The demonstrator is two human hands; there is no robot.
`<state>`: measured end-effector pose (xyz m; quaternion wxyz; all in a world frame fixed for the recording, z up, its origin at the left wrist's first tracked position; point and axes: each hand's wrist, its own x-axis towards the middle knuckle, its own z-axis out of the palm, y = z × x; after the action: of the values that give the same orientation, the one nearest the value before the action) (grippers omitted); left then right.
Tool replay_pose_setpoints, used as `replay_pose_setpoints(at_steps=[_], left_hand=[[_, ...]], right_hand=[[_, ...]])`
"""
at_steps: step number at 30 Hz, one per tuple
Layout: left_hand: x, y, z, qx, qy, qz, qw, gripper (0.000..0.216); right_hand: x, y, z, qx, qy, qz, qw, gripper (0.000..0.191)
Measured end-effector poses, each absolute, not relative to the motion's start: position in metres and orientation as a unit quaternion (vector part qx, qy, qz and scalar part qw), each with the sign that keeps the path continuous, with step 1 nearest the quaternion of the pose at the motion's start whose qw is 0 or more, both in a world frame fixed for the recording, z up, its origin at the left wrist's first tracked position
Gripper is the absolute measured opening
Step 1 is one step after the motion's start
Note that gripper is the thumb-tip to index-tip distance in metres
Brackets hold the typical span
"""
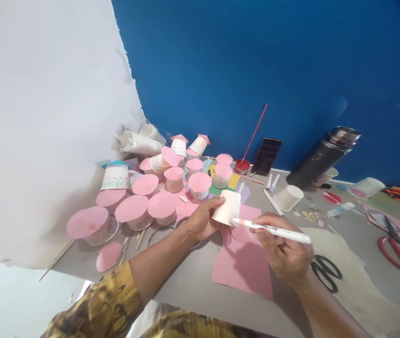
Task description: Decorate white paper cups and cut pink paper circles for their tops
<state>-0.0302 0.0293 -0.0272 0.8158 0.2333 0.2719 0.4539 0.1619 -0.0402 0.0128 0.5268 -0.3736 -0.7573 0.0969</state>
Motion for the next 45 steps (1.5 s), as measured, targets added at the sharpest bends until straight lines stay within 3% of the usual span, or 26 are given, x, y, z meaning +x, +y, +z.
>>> replay_pose_setpoints(at_steps=[11, 45], left_hand=[[-0.03, 0.028, -0.024, 0.236, 0.28, 0.462, 0.808, 0.022], [-0.028, 0.027, -0.023, 0.222, 0.276, 0.474, 0.806, 0.03]], right_hand=[[0.159, -0.033, 0.017, -0.337, -0.778, 0.049, 0.528, 0.011], [0.159, -0.035, 0.022, -0.313, -0.801, 0.055, 0.508, 0.009]])
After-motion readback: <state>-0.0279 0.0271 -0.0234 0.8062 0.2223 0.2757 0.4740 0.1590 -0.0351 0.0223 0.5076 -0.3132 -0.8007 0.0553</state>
